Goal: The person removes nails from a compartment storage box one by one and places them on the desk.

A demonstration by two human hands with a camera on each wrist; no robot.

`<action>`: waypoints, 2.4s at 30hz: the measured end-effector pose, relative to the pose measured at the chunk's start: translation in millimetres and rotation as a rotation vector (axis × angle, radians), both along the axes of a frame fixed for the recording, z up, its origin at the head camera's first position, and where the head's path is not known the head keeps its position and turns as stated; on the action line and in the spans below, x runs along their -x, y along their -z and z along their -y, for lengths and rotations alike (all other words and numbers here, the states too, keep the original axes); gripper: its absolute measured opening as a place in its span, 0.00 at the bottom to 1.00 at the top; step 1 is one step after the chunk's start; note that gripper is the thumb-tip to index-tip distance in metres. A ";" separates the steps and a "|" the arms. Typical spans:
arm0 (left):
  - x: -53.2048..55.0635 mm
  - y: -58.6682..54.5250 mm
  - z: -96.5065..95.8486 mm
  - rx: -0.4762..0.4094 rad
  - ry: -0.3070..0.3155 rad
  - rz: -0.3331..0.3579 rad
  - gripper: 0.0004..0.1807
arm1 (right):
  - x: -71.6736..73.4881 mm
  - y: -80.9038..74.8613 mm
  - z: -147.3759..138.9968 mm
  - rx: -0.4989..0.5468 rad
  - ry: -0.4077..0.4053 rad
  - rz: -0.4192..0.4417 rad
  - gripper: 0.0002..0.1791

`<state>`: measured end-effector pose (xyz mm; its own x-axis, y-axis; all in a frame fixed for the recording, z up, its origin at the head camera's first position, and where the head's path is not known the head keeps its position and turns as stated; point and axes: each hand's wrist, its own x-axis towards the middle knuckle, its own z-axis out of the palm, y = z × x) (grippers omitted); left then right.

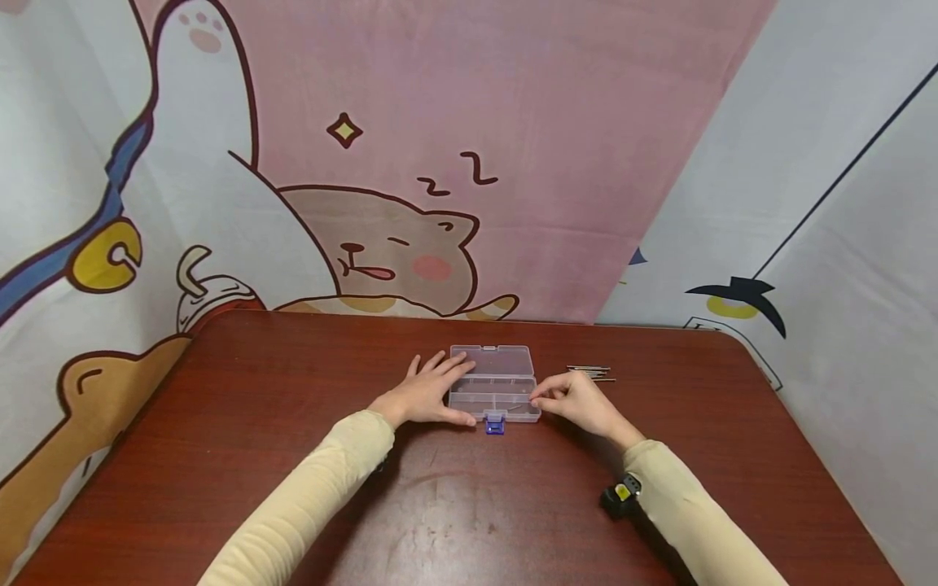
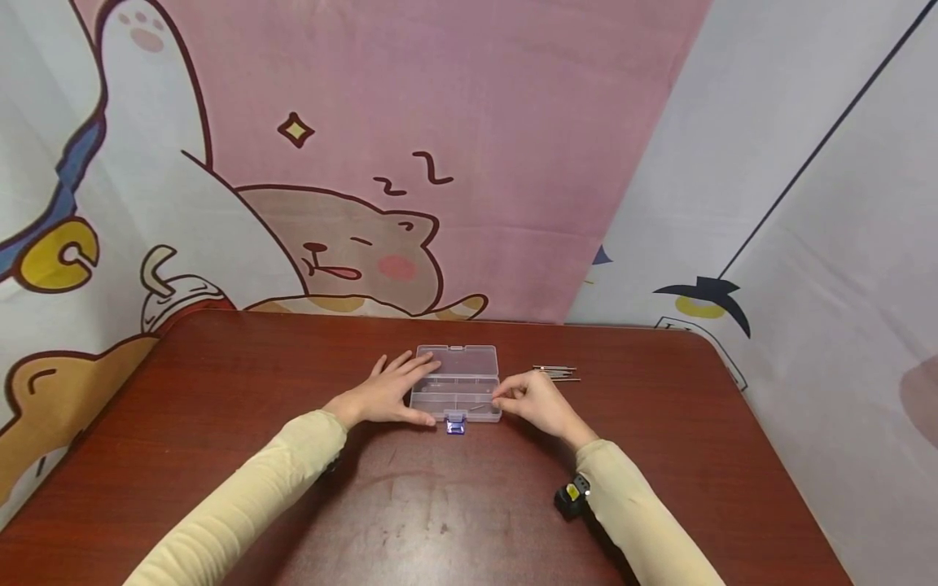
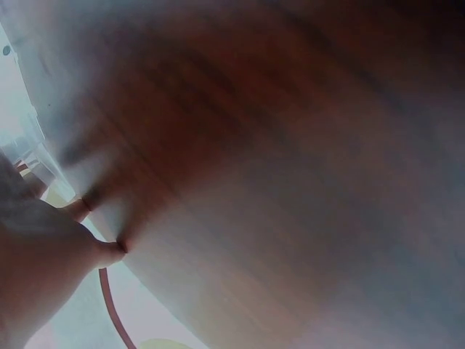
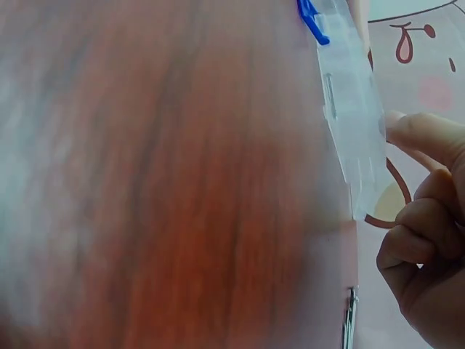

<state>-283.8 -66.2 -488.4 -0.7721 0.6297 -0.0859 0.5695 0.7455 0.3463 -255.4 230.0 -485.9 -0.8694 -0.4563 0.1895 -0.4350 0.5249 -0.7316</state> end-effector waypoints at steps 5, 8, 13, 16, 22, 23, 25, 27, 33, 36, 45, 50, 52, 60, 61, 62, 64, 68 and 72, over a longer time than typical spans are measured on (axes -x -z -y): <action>-0.3 0.7 -1.3 -0.010 0.000 0.007 0.56 | 1.5 1.9 6.5 -0.025 -0.044 0.008 0.02; -0.8 1.0 -1.1 -0.007 -0.002 0.014 0.56 | 2.2 2.6 11.1 -0.053 -0.056 0.021 0.03; -0.5 -0.4 -0.3 0.014 0.006 0.036 0.57 | 2.9 4.5 15.9 -0.128 -0.059 -0.024 0.03; 0.7 -3.9 1.3 0.017 0.031 0.052 0.56 | 2.9 3.0 18.1 -0.180 -0.052 -0.053 0.04; 5.2 -9.7 12.0 -0.014 0.111 0.086 0.54 | 5.3 -1.1 23.0 -0.264 -0.031 -0.090 0.04; 6.3 -10.6 14.2 -0.021 0.125 0.090 0.53 | 5.7 -1.3 23.9 -0.277 -0.025 -0.096 0.04; 8.4 -12.0 18.0 -0.031 0.146 0.093 0.51 | 5.9 -1.5 25.0 -0.298 -0.011 -0.111 0.03; 10.6 -13.4 21.3 -0.041 0.160 0.101 0.49 | 5.8 -2.5 26.4 -0.313 0.000 -0.122 0.02; 14.1 -13.9 26.2 -0.059 0.174 0.109 0.47 | 8.0 -3.3 29.0 -0.333 -0.011 -0.159 0.02; 14.3 -13.4 26.5 -0.054 0.173 0.096 0.47 | 10.2 -1.8 28.2 -0.327 -0.034 -0.162 0.02; 10.9 -11.6 24.0 -0.003 0.178 0.025 0.47 | 14.4 2.4 21.9 -0.280 -0.126 -0.131 0.02; 8.4 -12.4 23.5 0.012 0.182 0.007 0.47 | 16.0 4.5 19.1 -0.227 -0.167 -0.107 0.03; 7.7 -12.7 23.2 0.008 0.183 0.010 0.47 | 16.6 5.7 18.0 -0.206 -0.178 -0.094 0.02; 8.6 -14.1 23.7 0.020 0.180 0.029 0.47 | 15.8 3.2 14.6 -0.096 -0.207 -0.037 0.02; 8.7 -13.8 23.8 0.021 0.180 0.030 0.47 | 15.3 2.1 14.1 -0.084 -0.202 -0.029 0.02; 8.8 -13.5 23.8 0.023 0.178 0.033 0.47 | 14.6 0.4 13.4 -0.072 -0.194 -0.018 0.02; 8.8 -13.4 23.9 0.024 0.173 0.038 0.48 | 12.9 -3.6 11.5 -0.045 -0.169 0.002 0.03; 8.1 -14.0 23.7 0.030 0.165 0.053 0.48 | 11.0 -11.3 5.1 -0.019 -0.096 0.036 0.03; 7.8 -13.6 23.5 0.024 0.164 0.061 0.47 | 10.7 -16.3 -4.9 -0.029 -0.035 0.036 0.03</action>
